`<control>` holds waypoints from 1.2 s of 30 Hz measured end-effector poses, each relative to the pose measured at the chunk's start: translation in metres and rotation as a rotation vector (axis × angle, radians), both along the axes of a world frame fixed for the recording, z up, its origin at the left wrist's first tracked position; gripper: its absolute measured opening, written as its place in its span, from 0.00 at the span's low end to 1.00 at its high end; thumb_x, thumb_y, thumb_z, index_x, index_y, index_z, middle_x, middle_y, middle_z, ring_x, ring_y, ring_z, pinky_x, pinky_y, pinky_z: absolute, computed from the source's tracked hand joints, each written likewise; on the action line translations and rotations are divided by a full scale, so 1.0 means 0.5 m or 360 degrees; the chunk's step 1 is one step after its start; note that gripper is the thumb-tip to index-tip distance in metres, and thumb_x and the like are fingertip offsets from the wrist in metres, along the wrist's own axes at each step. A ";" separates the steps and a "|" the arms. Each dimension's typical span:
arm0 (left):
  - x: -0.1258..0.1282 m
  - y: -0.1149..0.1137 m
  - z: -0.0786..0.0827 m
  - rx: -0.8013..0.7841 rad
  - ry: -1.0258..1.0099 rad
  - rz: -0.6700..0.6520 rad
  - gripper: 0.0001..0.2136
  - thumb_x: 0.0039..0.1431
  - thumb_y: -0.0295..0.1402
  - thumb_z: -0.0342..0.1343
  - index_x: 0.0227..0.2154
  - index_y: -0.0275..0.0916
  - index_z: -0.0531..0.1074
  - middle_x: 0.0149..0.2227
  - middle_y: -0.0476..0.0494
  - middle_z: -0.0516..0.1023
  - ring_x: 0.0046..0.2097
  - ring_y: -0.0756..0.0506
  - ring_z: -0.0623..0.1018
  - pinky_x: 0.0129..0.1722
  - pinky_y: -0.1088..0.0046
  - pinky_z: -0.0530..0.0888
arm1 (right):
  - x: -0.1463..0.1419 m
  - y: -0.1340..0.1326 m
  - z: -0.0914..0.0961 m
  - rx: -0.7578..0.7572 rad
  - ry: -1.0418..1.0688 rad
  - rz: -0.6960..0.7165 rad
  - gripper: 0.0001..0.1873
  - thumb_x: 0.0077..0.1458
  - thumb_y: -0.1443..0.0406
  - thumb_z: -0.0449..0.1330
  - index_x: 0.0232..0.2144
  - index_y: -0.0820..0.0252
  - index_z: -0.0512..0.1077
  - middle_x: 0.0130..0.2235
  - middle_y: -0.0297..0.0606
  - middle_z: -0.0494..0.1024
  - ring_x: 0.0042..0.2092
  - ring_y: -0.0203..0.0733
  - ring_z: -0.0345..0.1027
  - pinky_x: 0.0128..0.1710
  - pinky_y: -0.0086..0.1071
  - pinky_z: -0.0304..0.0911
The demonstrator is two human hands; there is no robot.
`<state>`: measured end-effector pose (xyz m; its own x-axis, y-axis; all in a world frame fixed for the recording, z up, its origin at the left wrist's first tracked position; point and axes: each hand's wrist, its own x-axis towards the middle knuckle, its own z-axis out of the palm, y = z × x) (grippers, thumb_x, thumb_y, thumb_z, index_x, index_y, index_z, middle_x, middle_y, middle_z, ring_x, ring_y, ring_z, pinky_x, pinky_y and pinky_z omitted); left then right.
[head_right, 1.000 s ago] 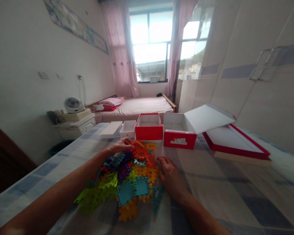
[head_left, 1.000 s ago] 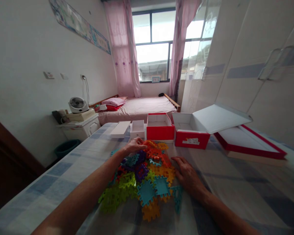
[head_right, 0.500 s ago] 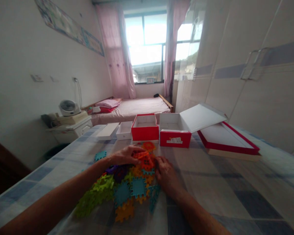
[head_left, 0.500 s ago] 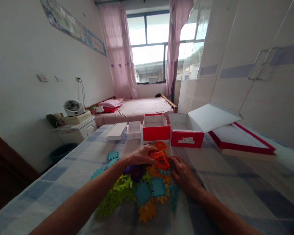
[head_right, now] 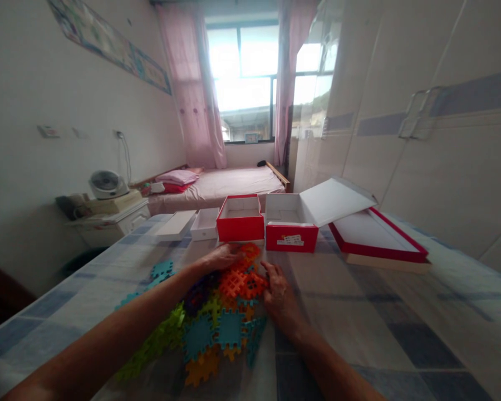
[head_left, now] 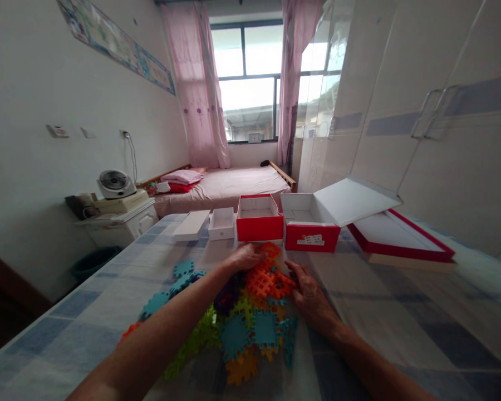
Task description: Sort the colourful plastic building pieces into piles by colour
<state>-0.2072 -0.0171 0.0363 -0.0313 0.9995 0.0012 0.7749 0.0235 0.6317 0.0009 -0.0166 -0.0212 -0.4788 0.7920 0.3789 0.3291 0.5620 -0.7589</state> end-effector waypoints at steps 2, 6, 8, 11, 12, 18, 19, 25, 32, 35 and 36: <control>0.005 0.008 -0.009 0.0021 -0.0019 -0.0093 0.20 0.49 0.38 0.56 0.45 0.36 0.74 0.38 0.46 0.79 0.39 0.43 0.75 0.37 0.74 0.70 | 0.000 -0.001 0.000 0.0011 0.0003 -0.0006 0.33 0.40 0.76 0.46 0.52 0.60 0.62 0.48 0.42 0.68 0.47 0.39 0.66 0.51 0.35 0.61; 0.015 0.020 -0.019 0.0040 -0.0028 -0.0260 0.20 0.48 0.35 0.55 0.46 0.34 0.74 0.34 0.47 0.80 0.35 0.44 0.76 0.35 0.73 0.71 | -0.001 0.003 0.000 0.0010 0.0039 -0.0076 0.33 0.41 0.75 0.47 0.53 0.59 0.61 0.49 0.42 0.68 0.49 0.40 0.64 0.53 0.38 0.60; 0.025 0.015 -0.016 0.0068 -0.0028 -0.0351 0.18 0.49 0.34 0.54 0.43 0.34 0.76 0.35 0.46 0.79 0.35 0.44 0.76 0.36 0.73 0.71 | 0.001 0.006 0.002 0.0037 0.0080 -0.0119 0.32 0.42 0.74 0.47 0.53 0.59 0.61 0.51 0.41 0.67 0.53 0.41 0.62 0.55 0.39 0.57; 0.045 -0.020 0.005 0.0113 -0.0025 -0.0512 0.14 0.50 0.34 0.55 0.39 0.36 0.78 0.39 0.45 0.79 0.39 0.44 0.76 0.40 0.75 0.70 | 0.013 0.010 0.010 0.0084 0.0059 -0.0124 0.31 0.41 0.74 0.48 0.51 0.60 0.64 0.51 0.42 0.67 0.55 0.42 0.60 0.57 0.38 0.55; 0.049 -0.040 0.017 0.0128 -0.0025 -0.0562 0.13 0.50 0.34 0.56 0.39 0.37 0.78 0.40 0.45 0.78 0.40 0.45 0.76 0.41 0.75 0.70 | 0.019 0.011 0.014 0.0065 0.0023 -0.0087 0.28 0.42 0.74 0.49 0.49 0.60 0.66 0.50 0.42 0.68 0.53 0.42 0.61 0.55 0.38 0.56; -0.007 -0.222 0.084 0.0486 0.0144 -0.0315 0.17 0.59 0.40 0.49 0.48 0.41 0.71 0.53 0.42 0.69 0.52 0.44 0.70 0.54 0.70 0.64 | 0.038 0.005 0.035 -0.0049 -0.0125 0.0229 0.15 0.50 0.66 0.54 0.41 0.59 0.72 0.44 0.41 0.71 0.45 0.41 0.68 0.47 0.33 0.64; -0.034 -0.257 0.085 0.0510 0.0216 -0.0130 0.19 0.59 0.42 0.48 0.50 0.41 0.70 0.55 0.41 0.67 0.54 0.43 0.69 0.55 0.68 0.63 | 0.037 0.003 0.036 -0.0038 -0.0124 0.0235 0.15 0.51 0.65 0.54 0.42 0.59 0.72 0.45 0.41 0.71 0.46 0.41 0.68 0.47 0.33 0.64; -0.182 -0.442 -0.007 0.0271 0.0480 0.0890 0.41 0.51 0.55 0.49 0.62 0.33 0.49 0.63 0.34 0.53 0.63 0.36 0.55 0.61 0.56 0.54 | 0.034 -0.004 0.039 0.0068 -0.0165 0.0222 0.22 0.50 0.63 0.53 0.49 0.57 0.67 0.51 0.42 0.67 0.52 0.44 0.64 0.52 0.37 0.59; -0.153 -0.498 -0.109 0.0291 0.0447 0.0791 0.47 0.48 0.51 0.55 0.64 0.36 0.38 0.65 0.34 0.46 0.65 0.36 0.49 0.61 0.57 0.54 | 0.034 -0.006 0.040 0.0179 -0.0246 0.0262 0.28 0.50 0.63 0.51 0.55 0.57 0.60 0.57 0.42 0.61 0.58 0.46 0.56 0.58 0.42 0.51; -0.116 -0.473 -0.106 0.0373 0.0458 0.0732 0.50 0.43 0.51 0.60 0.64 0.39 0.39 0.66 0.35 0.44 0.65 0.35 0.48 0.61 0.54 0.53 | 0.036 -0.020 0.049 0.0328 -0.0242 0.0237 0.25 0.54 0.62 0.50 0.56 0.53 0.59 0.59 0.40 0.59 0.60 0.45 0.52 0.59 0.42 0.49; -0.105 -0.464 -0.101 0.0396 0.0465 0.0727 0.51 0.41 0.50 0.61 0.64 0.41 0.39 0.66 0.35 0.43 0.65 0.34 0.47 0.61 0.54 0.54 | 0.036 -0.026 0.052 0.0390 -0.0254 0.0236 0.25 0.55 0.61 0.50 0.56 0.52 0.59 0.60 0.39 0.58 0.61 0.45 0.51 0.60 0.43 0.49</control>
